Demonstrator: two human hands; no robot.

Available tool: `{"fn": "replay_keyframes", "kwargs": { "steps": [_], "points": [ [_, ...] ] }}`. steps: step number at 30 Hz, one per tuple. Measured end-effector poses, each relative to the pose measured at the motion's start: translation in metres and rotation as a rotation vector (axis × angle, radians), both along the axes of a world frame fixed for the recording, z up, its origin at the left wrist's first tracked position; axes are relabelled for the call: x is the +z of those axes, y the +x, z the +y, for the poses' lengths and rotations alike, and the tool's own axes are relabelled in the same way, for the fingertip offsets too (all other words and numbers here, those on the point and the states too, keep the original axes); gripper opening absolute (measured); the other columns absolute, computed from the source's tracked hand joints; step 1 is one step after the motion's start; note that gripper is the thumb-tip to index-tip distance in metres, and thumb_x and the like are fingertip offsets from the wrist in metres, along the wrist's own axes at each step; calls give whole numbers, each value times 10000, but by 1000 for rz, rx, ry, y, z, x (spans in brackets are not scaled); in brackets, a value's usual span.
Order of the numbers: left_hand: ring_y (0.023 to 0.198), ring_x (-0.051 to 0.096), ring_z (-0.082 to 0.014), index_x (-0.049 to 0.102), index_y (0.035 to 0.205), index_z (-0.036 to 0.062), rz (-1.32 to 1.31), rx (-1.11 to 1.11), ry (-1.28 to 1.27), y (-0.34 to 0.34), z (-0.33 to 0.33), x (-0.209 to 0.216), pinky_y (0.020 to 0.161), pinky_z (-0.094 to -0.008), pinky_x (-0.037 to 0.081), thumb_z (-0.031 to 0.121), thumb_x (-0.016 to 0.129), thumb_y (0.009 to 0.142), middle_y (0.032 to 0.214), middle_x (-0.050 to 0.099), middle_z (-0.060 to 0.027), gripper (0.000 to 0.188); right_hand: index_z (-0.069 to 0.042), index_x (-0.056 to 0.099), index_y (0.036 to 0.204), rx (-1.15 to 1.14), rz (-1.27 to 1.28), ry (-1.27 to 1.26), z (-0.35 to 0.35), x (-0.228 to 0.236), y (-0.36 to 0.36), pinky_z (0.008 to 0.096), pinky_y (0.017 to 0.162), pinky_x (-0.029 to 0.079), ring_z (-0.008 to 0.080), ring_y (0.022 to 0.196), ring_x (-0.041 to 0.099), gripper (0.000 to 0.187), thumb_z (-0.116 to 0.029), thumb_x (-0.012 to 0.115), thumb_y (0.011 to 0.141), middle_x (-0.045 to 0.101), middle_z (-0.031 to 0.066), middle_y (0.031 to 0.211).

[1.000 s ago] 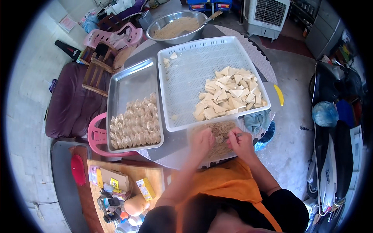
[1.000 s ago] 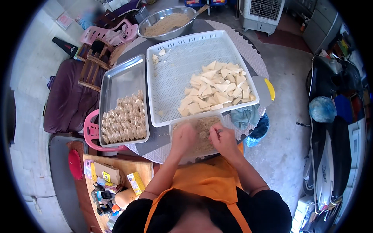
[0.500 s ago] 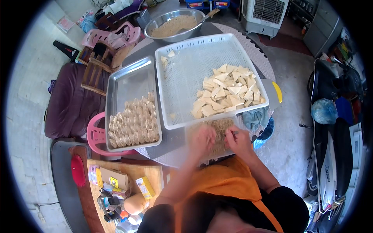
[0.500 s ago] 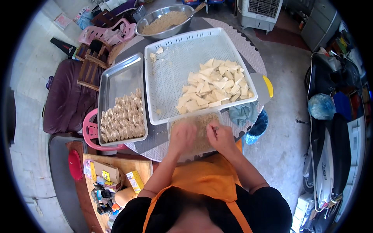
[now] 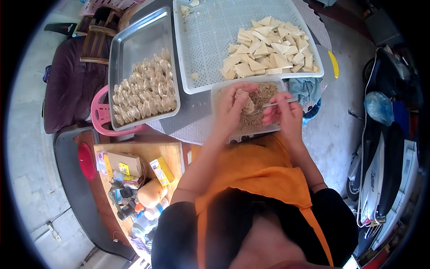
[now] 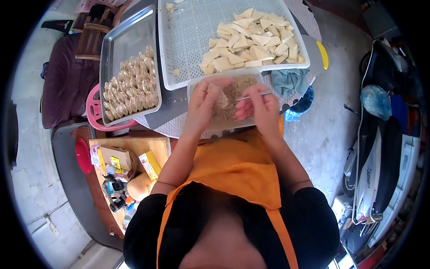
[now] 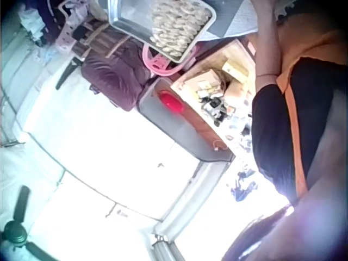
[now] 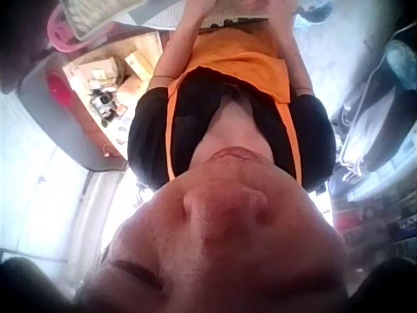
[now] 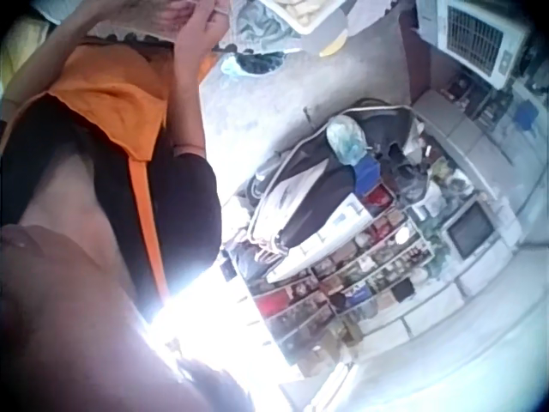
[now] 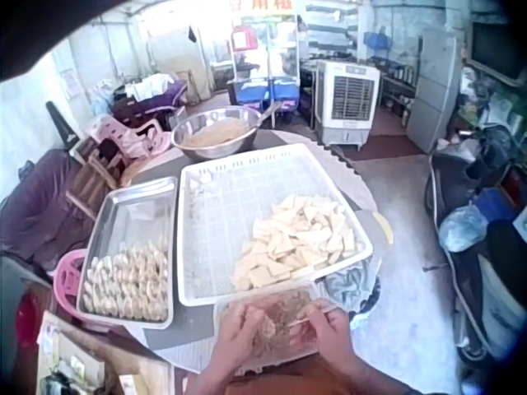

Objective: The person fills pieces of dough with a prepared mixture using a spoon and arranges them in a metal tray.

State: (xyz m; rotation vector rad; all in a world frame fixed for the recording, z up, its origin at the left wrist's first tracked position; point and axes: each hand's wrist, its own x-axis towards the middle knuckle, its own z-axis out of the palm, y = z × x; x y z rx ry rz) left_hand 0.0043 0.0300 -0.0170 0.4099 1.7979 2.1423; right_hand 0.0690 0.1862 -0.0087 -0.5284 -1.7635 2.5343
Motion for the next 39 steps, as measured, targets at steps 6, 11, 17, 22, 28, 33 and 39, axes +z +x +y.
{"fn": "replay_keyframes", "kwargs": {
  "steps": [6, 11, 17, 22, 28, 33, 39],
  "points": [
    [1061, 541, -163, 529, 1152, 10, -127, -61, 24, -1, -12, -3, 833, -266, 483, 87, 544, 889, 1055, 602, -74, 274, -4, 540, 900, -146, 126, 134, 20, 10, -6, 241, 448, 496, 140, 492, 590, 218, -191, 451, 967, 618, 97, 663],
    [799, 544, -113, 557, 1126, 55, 80, -23, -295, -3, -11, -7, 647, -220, 477, 121, 527, 909, 837, 572, -18, 228, -4, 543, 897, -148, 153, 194, 21, 8, -8, 230, 455, 491, 133, 494, 588, 217, -191, 458, 966, 618, 88, 660],
    [566, 451, -71, 565, 997, 69, -355, 29, 84, 0, -8, 8, 462, -198, 362, 232, 439, 964, 708, 506, 2, 209, -27, 558, 886, -81, 103, 322, 16, -3, -8, 222, 473, 483, 125, 509, 595, 203, -197, 475, 960, 627, 72, 664],
    [476, 434, -87, 516, 842, 58, -603, -49, 433, -4, -19, -8, 352, -212, 300, 268, 426, 972, 624, 452, -5, 262, -2, 549, 867, 215, -5, 570, -6, -3, -14, 251, 501, 484, 133, 543, 621, 215, -191, 486, 948, 626, 73, 623],
    [370, 330, -84, 448, 679, 75, -562, 76, 231, 2, -13, 14, 314, -213, 223, 308, 387, 991, 515, 411, -12, 394, -3, 557, 915, 345, -34, 238, -8, -3, -16, 246, 511, 492, 151, 543, 619, 219, -196, 462, 955, 626, 86, 669],
    [383, 350, -98, 518, 757, 44, -483, -14, 196, -1, -21, 1, 327, -234, 251, 361, 342, 998, 538, 434, -21, 436, -14, 558, 905, 196, -7, 117, 29, 11, -15, 252, 469, 495, 147, 527, 607, 218, -202, 460, 958, 621, 85, 689],
    [573, 467, -126, 524, 1148, 45, -576, 28, 248, -2, -4, 10, 501, -233, 393, 510, 224, 982, 760, 510, -37, 578, -23, 549, 875, 3, 108, 50, 36, 23, -12, 241, 448, 481, 143, 502, 598, 231, -215, 455, 961, 618, 88, 657]
  ]
}}
